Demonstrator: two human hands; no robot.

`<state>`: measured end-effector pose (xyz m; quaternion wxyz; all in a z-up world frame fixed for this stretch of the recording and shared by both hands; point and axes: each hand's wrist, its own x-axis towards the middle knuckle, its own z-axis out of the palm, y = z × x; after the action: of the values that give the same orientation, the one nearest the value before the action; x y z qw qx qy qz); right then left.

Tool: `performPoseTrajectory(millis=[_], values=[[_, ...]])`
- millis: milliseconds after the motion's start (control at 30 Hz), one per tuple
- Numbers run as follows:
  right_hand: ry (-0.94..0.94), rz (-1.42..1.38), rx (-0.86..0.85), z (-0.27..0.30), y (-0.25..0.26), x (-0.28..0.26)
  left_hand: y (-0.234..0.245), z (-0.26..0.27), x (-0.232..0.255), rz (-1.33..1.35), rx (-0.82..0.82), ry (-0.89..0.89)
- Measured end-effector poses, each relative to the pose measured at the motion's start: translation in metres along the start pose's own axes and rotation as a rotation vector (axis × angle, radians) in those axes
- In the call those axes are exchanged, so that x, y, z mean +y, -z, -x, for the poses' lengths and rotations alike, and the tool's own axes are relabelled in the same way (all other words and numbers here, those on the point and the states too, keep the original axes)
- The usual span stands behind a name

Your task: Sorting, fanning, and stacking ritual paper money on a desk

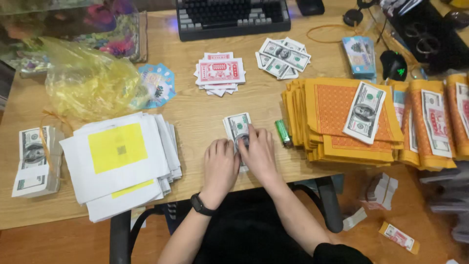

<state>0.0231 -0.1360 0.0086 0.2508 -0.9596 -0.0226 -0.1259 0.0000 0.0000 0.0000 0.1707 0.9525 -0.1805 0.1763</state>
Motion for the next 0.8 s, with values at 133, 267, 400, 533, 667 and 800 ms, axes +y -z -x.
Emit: performPoseTrajectory(millis=[133, 267, 400, 533, 667, 800], values=[[0.032, -0.008, 0.072, -0.005, -0.005, -0.011, 0.005, 0.002, 0.009, -0.023, 0.068, 0.003], [-0.158, -0.342, -0.214, -0.015, 0.033, -0.025, 0.001, 0.006, 0.016, -0.077, 0.107, 0.036], [-0.28, -0.541, -0.24, -0.019, 0.069, -0.055, 0.003, 0.009, 0.015, 0.049, 0.085, 0.076], [-0.296, -0.695, -0.104, -0.013, 0.048, -0.024, 0.051, -0.016, 0.018, 0.601, 0.061, 0.265], [-0.311, -1.24, -0.239, -0.004, 0.056, -0.018, 0.072, -0.028, 0.026, 1.276, -0.142, 0.585], [-0.244, -1.019, -0.124, 0.004, 0.055, -0.039, 0.017, -0.027, 0.031, 2.03, -0.004, 0.917]])
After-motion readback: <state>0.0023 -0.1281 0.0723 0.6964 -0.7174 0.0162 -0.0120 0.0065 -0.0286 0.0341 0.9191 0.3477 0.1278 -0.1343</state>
